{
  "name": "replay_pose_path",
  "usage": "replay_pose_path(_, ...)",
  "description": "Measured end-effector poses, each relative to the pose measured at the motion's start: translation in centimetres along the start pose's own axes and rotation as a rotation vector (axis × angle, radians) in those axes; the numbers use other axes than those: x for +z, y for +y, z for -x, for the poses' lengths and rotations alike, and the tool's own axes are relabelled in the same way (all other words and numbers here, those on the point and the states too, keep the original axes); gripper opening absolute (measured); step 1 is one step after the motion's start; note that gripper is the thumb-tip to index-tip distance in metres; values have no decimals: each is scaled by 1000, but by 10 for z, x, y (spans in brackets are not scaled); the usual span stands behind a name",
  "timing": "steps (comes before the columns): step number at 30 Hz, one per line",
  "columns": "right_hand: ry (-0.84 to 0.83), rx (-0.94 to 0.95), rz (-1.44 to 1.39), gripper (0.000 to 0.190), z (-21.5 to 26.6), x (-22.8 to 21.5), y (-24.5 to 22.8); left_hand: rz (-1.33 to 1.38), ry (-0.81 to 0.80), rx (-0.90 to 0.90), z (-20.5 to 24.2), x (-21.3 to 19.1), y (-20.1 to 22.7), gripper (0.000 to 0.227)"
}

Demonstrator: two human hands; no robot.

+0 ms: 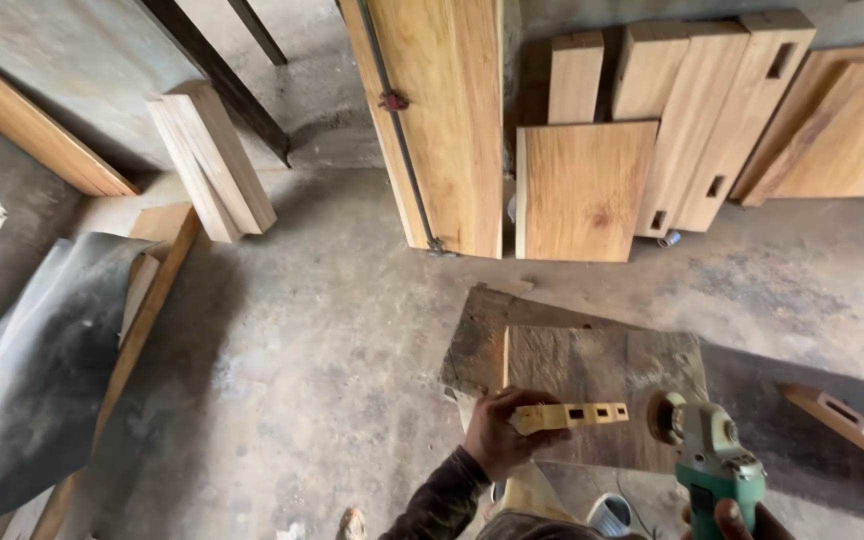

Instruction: Use an angle grinder to sand and refine wood joint components.

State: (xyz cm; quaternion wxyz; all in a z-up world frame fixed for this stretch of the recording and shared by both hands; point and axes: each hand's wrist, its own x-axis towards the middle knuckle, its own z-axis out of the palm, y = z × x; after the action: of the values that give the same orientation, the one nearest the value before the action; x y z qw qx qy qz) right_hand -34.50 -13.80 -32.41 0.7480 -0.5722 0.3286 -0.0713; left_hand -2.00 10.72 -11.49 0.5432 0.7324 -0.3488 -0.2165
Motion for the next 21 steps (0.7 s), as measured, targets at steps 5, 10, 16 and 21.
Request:
replay_pose_path(5, 111, 178, -54, 46, 30, 46, -116, 45, 41, 14, 13, 3, -6, 43)
replay_pose_path(10, 80, 169, -73, 48, 43, 86, -170, -23, 34, 62, 3, -4, 19, 39)
replay_pose_path(16, -65, 133, 124, 65, 40, 108, -195, -108, 41, 108, 1, -7, 27, 38)
replay_pose_path(21, -161, -53, 145, 74, 35, 119, -213, -161, 7, 107, -1, -11, 31, 37)
